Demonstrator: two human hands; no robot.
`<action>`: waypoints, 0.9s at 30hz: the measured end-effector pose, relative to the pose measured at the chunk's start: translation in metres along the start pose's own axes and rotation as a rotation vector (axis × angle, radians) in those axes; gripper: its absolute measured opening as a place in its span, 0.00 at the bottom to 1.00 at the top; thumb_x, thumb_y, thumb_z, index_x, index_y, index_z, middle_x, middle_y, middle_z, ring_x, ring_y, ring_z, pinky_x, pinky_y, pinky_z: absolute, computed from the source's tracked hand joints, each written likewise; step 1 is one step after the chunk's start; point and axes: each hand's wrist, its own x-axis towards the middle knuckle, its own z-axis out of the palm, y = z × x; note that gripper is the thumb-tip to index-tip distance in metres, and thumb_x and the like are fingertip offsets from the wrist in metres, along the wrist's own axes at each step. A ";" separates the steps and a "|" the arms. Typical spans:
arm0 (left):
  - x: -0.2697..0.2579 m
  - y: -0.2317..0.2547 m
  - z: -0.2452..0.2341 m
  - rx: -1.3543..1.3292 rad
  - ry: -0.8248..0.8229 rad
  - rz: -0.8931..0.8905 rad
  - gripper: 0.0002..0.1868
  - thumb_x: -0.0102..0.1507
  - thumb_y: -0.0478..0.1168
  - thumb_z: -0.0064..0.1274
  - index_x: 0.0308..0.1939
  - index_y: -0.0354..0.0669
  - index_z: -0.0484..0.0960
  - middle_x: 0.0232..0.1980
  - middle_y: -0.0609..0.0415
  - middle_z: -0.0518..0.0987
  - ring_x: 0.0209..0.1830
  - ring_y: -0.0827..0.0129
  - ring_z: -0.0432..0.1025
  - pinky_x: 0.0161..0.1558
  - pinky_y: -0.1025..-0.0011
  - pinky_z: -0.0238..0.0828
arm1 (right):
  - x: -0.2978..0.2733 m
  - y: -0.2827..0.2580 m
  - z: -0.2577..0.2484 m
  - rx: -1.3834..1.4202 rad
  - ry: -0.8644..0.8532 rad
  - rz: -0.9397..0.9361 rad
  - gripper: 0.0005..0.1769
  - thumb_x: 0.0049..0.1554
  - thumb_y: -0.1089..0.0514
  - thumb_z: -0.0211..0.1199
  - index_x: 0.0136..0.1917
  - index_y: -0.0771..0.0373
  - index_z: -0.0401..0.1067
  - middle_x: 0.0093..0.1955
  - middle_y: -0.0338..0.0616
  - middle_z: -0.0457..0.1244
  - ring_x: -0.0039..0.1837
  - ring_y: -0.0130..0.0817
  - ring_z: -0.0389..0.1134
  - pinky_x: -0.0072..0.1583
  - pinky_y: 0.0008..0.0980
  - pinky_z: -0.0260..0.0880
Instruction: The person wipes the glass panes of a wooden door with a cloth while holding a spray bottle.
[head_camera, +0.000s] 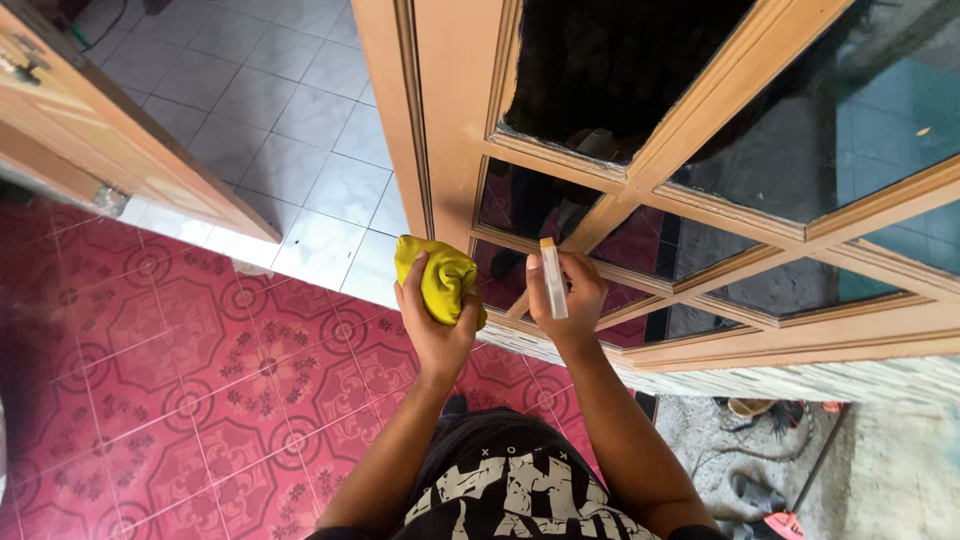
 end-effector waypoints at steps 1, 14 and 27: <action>0.001 -0.001 0.001 -0.006 -0.012 0.000 0.39 0.55 0.33 0.63 0.70 0.37 0.66 0.58 0.41 0.68 0.59 0.51 0.69 0.61 0.57 0.67 | -0.001 -0.003 0.001 0.003 0.050 -0.116 0.12 0.61 0.54 0.69 0.43 0.65 0.75 0.36 0.43 0.64 0.38 0.33 0.66 0.41 0.31 0.64; 0.004 -0.013 0.001 -0.023 0.029 0.047 0.39 0.59 0.35 0.65 0.72 0.36 0.64 0.59 0.40 0.68 0.61 0.49 0.67 0.65 0.56 0.64 | -0.002 -0.018 0.010 -0.025 0.075 -0.034 0.12 0.59 0.54 0.69 0.43 0.66 0.75 0.36 0.44 0.65 0.38 0.32 0.68 0.41 0.30 0.65; -0.018 -0.027 0.041 -0.084 0.076 0.164 0.41 0.60 0.31 0.63 0.73 0.35 0.59 0.62 0.39 0.64 0.65 0.48 0.64 0.69 0.55 0.60 | -0.022 0.006 -0.023 0.024 0.114 0.102 0.12 0.61 0.56 0.65 0.42 0.66 0.74 0.30 0.38 0.63 0.33 0.23 0.64 0.36 0.26 0.61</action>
